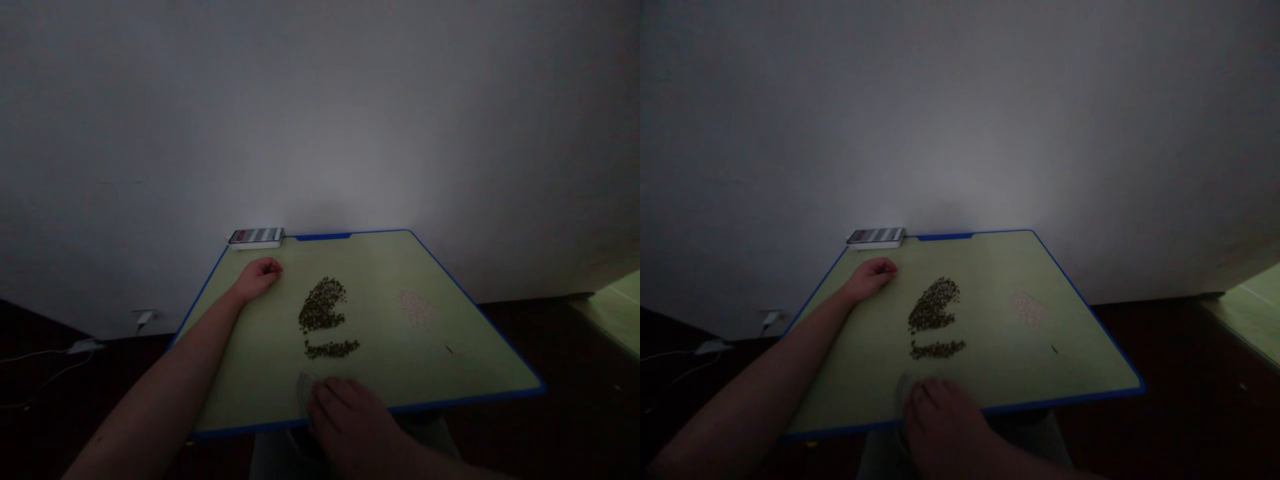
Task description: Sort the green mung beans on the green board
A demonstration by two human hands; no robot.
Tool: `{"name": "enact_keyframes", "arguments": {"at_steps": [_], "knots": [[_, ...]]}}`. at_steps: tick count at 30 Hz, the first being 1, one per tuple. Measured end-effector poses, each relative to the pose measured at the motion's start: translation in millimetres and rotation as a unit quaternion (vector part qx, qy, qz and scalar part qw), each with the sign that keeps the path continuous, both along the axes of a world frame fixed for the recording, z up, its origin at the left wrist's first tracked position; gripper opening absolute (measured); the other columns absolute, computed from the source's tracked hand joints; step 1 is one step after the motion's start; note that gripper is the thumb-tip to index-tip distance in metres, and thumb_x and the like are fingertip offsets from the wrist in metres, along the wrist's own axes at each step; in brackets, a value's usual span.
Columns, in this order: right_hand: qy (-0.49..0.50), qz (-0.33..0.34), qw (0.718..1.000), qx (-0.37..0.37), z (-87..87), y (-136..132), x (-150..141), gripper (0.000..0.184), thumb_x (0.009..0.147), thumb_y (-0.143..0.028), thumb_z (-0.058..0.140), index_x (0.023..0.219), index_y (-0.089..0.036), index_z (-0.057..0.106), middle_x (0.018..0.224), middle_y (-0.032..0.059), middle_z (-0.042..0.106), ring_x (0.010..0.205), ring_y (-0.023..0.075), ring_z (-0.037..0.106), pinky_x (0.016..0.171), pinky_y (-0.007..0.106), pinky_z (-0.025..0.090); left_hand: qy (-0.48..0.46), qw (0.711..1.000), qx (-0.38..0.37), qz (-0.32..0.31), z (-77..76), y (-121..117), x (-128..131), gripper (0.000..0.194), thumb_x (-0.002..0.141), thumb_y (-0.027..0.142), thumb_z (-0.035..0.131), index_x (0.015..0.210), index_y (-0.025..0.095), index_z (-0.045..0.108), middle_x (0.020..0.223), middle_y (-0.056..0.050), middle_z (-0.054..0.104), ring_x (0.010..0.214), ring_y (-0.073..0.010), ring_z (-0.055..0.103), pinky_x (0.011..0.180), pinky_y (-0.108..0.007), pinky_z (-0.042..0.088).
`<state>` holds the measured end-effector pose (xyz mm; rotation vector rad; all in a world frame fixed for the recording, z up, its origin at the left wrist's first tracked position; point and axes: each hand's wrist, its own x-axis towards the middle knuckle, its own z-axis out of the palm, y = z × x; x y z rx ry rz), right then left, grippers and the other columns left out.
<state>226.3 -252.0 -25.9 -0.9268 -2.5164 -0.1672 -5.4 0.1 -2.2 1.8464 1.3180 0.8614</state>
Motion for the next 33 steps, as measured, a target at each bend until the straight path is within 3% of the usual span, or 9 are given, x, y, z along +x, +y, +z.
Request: {"name": "enact_keyframes", "arguments": {"at_steps": [2,6,14,23,33], "knots": [[-0.02,0.015,0.999,-0.027,7.7,-3.6,6.0,0.036,0.084,-0.032,0.059,0.111,-0.008,0.063,0.112,0.0144,0.067,0.097,0.0264,0.058,0.082,0.038,0.049,0.002,1.0,0.001,-0.002,-2.9,2.5,-0.8,0.02,0.06,0.031,0.059,0.075,0.018,0.06,0.062,0.003,0.054,0.056,-0.0109,0.046,0.054,-0.024,0.036],[-0.019,0.002,1.0,-0.003,11.7,-6.3,4.5,0.029,0.09,-0.023,0.052,0.113,-0.009,0.062,0.112,0.0147,0.067,0.102,0.0258,0.056,0.087,0.038,0.045,-0.004,1.0,-0.002,0.0,-5.2,5.1,-0.8,0.022,0.058,0.031,0.06,0.074,0.016,0.06,0.064,0.002,0.055,0.056,-0.0101,0.045,0.054,-0.024,0.035],[-0.012,-0.041,0.998,-0.041,9.1,-4.2,-11.8,0.027,0.089,-0.023,0.056,0.112,-0.01,0.061,0.107,0.0137,0.066,0.096,0.0247,0.056,0.08,0.038,0.047,-0.016,1.0,-0.018,0.007,1.8,-0.8,3.9,0.02,0.057,0.027,0.06,0.073,0.016,0.059,0.061,0.003,0.054,0.054,-0.0093,0.044,0.053,-0.024,0.036],[-0.031,-0.083,0.995,-0.046,9.0,-6.9,-2.4,0.029,0.086,-0.019,0.059,0.113,-0.008,0.061,0.102,0.0122,0.065,0.093,0.0251,0.056,0.081,0.039,0.047,-0.002,1.0,-0.015,0.013,4.4,-1.5,4.9,0.019,0.058,0.026,0.06,0.073,0.016,0.059,0.06,0.003,0.053,0.053,-0.0094,0.044,0.052,-0.024,0.035],[-0.058,-0.066,0.995,-0.053,11.4,-11.5,7.9,0.013,0.085,-0.016,0.058,0.097,-0.013,0.065,0.099,0.0102,0.066,0.089,0.024,0.057,0.077,0.039,0.046,-0.007,1.0,-0.014,0.007,-0.8,0.8,2.8,0.019,0.058,0.026,0.06,0.075,0.016,0.06,0.061,0.003,0.052,0.053,-0.0093,0.043,0.051,-0.023,0.034]]}}
